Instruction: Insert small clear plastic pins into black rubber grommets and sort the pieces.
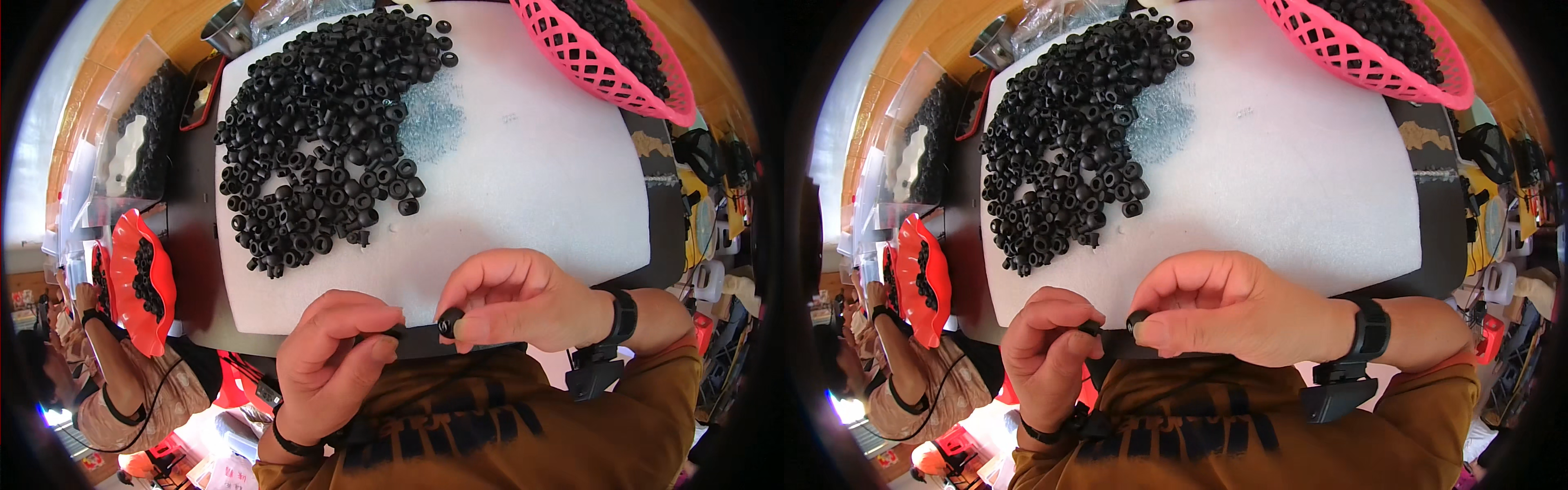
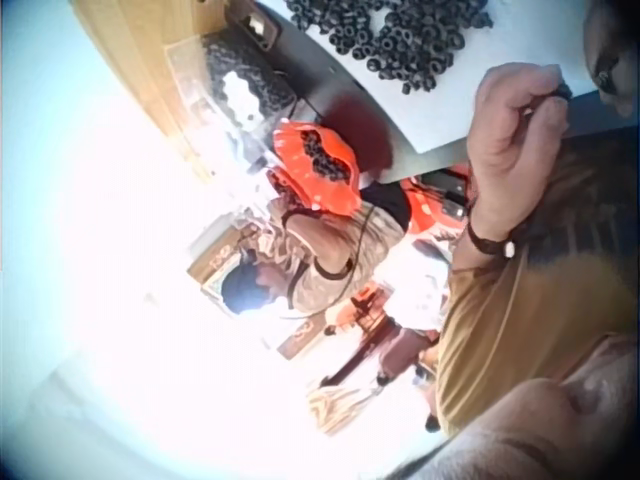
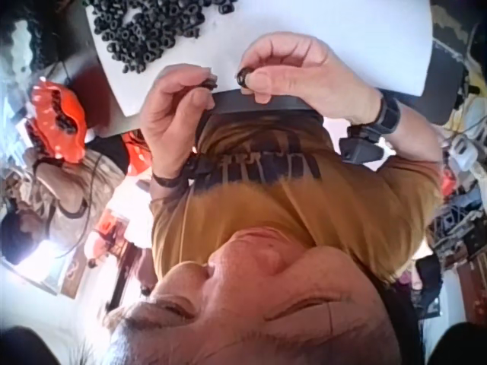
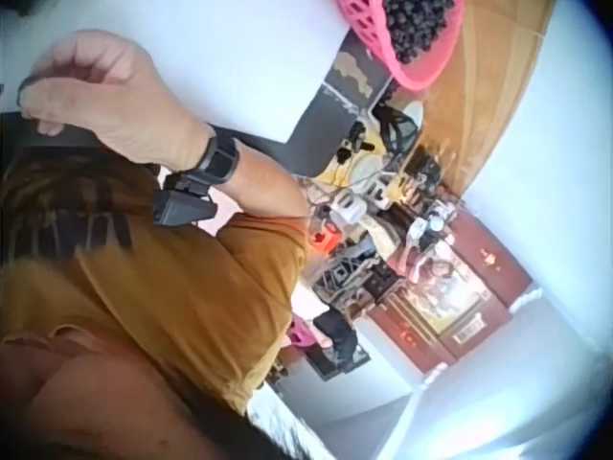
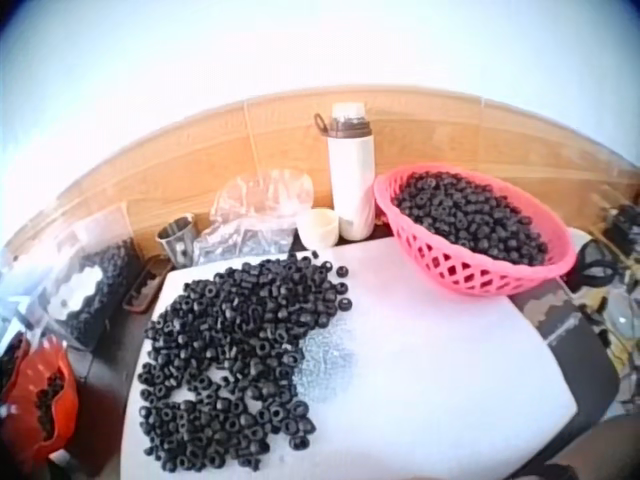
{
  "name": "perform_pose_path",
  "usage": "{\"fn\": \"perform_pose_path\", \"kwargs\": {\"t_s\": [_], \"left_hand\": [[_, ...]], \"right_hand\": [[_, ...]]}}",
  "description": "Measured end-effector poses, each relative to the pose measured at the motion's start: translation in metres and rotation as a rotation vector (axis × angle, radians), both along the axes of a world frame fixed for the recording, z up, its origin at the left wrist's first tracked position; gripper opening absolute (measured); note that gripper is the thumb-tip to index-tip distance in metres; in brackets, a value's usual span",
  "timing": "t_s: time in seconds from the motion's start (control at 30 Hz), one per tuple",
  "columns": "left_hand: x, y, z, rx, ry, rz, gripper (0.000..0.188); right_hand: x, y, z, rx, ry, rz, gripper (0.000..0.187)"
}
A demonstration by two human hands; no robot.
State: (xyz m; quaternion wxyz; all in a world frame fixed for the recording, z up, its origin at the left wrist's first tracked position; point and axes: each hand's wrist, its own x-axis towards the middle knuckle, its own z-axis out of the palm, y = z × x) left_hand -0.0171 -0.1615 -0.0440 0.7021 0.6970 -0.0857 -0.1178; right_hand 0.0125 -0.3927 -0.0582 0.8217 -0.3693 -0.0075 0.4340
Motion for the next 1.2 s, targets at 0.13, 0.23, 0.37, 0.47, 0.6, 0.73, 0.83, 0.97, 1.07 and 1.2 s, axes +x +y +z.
{"fn": "perform_pose_path", "kwargs": {"t_s": [0.13, 0.23, 0.37, 0.47, 0.6, 0.73, 0.83, 0.97, 1.07, 1.2], "left_hand": [[0.0, -0.006, 0.002, 0.028, -0.035, 0.064, 0.027], [0.002, -0.003, 0.0, 0.121, -0.131, 0.077, 0.026], [0.009, -0.002, -0.006, 0.161, -0.285, 0.044, 0.026], [0.014, -0.007, -0.005, 0.198, -0.327, 0.057, 0.026], [0.017, -0.011, -0.009, 0.198, -0.287, 0.045, 0.025], [0.019, -0.014, -0.01, 0.324, -0.337, 0.017, 0.026], [0.017, -0.017, -0.012, 0.385, -0.378, 0.039, 0.027], [0.012, -0.019, -0.011, 0.43, -0.394, 0.085, 0.027], [0.011, -0.021, -0.012, 0.461, -0.452, 0.087, 0.028], [0.01, -0.02, -0.013, 0.515, -0.569, 0.066, 0.03]], "right_hand": [[-0.005, 0.012, -0.001, 0.052, -0.061, -0.035, 0.023], [-0.001, 0.017, -0.001, 0.069, -0.056, -0.041, 0.022], [0.003, 0.019, -0.006, 0.084, -0.045, -0.044, 0.022], [0.005, 0.019, -0.012, 0.09, -0.048, -0.048, 0.023], [0.005, 0.015, -0.017, 0.145, -0.064, -0.084, 0.024], [0.003, 0.01, -0.021, 0.078, -0.14, -0.091, 0.025], [0.002, 0.01, -0.022, 0.051, -0.184, -0.119, 0.025], [0.005, 0.008, -0.021, -0.008, -0.19, -0.065, 0.031], [0.004, 0.008, -0.023, 0.026, -0.145, -0.056, 0.031], [0.003, 0.008, -0.021, -0.001, -0.171, -0.032, 0.03]]}}
